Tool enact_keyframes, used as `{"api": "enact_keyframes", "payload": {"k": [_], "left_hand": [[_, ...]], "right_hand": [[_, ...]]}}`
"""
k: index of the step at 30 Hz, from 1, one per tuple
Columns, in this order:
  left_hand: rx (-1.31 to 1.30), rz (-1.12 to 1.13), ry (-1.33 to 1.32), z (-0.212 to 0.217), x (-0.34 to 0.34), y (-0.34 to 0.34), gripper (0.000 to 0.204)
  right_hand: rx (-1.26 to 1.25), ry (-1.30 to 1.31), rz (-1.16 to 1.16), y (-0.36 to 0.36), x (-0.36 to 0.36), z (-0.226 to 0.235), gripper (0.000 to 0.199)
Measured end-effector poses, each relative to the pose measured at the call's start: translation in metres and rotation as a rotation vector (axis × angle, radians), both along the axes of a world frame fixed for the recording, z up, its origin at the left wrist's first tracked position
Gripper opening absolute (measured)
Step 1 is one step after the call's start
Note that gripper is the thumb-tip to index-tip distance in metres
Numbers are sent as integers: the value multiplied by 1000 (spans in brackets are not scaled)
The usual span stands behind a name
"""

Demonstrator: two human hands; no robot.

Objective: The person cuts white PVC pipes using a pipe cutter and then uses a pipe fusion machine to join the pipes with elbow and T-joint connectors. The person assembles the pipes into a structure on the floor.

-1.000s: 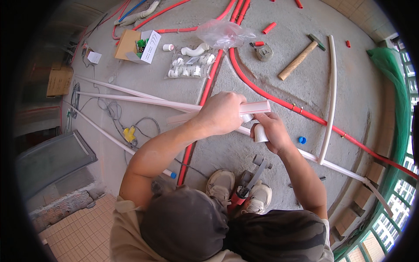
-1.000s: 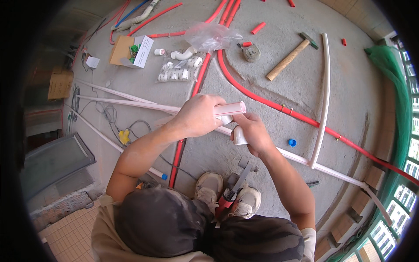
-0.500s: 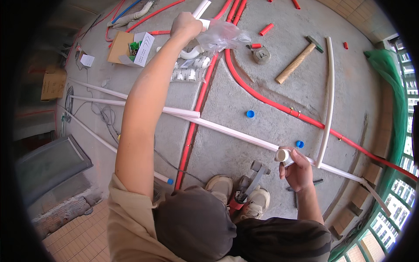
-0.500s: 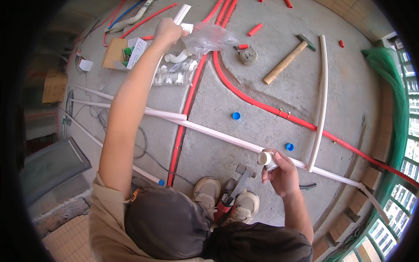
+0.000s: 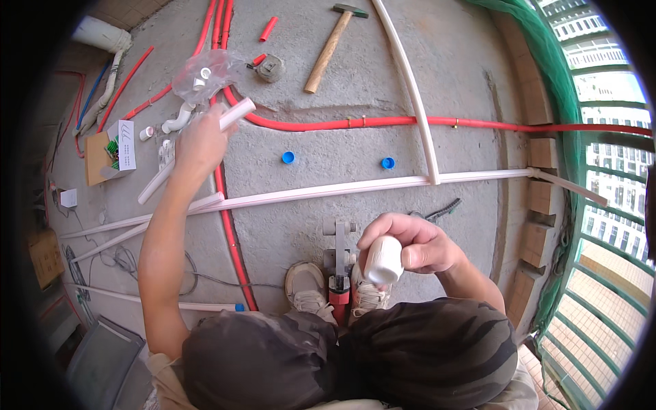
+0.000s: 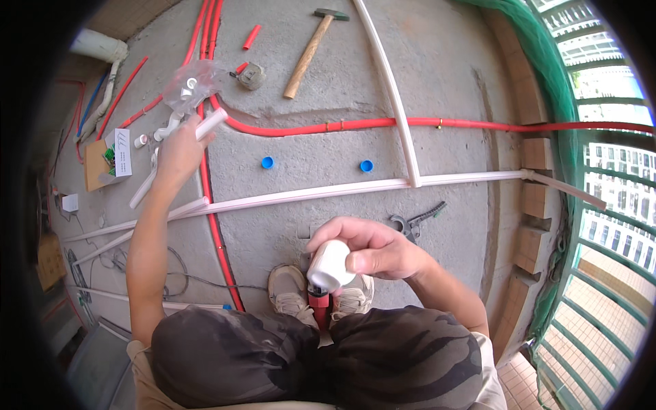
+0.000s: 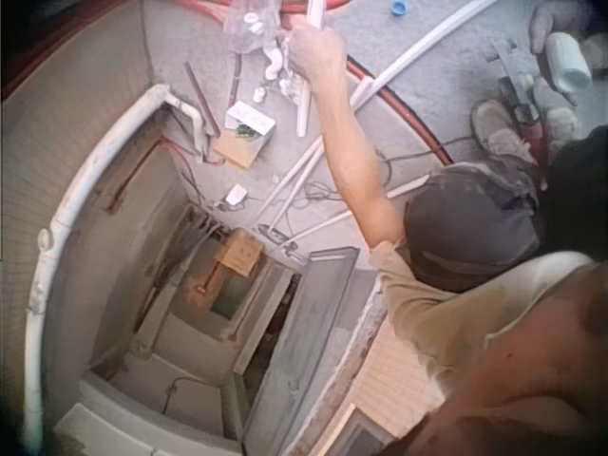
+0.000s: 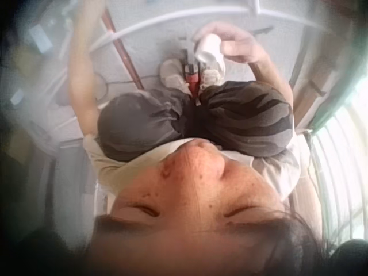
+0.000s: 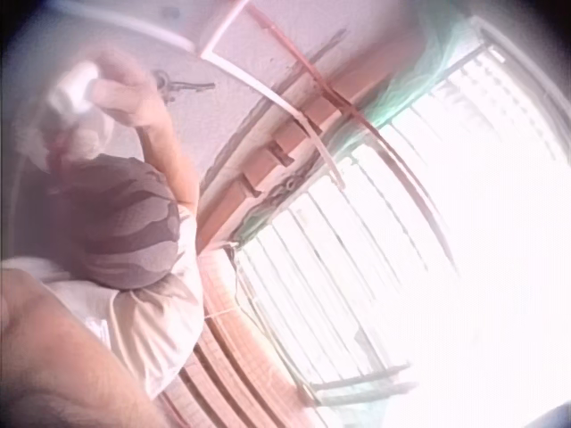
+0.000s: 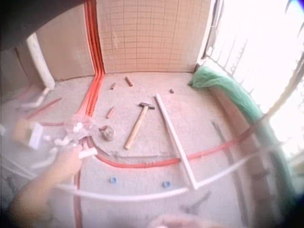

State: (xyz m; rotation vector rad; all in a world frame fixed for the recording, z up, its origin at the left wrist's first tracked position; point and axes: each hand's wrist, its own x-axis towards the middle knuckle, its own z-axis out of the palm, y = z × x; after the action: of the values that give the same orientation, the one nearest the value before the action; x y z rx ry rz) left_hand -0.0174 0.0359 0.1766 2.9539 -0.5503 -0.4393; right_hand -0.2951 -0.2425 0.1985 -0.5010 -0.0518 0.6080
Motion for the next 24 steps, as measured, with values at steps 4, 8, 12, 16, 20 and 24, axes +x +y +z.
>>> {"api": "enact_keyframes", "payload": {"k": [4,8,12,16,20,24], "left_hand": [[-15,-132,189,44,-77,-14,33],[-17,-197,310,65,-128,-4,39],[58,-333,515,60,-140,-5,50],[149,-417,682,45,-143,0,58],[74,-497,739,41,-145,-8,57],[57,-484,606,54,-142,-43,46]], "right_hand": [[152,-514,47,35,15,51,55],[77,-586,133,48,6,55,51],[-121,46,56,39,-28,55,36],[-721,78,-152,46,-23,4,28],[-1124,-264,-102,68,-11,-6,32],[-1078,-154,-236,66,3,-13,41]]}}
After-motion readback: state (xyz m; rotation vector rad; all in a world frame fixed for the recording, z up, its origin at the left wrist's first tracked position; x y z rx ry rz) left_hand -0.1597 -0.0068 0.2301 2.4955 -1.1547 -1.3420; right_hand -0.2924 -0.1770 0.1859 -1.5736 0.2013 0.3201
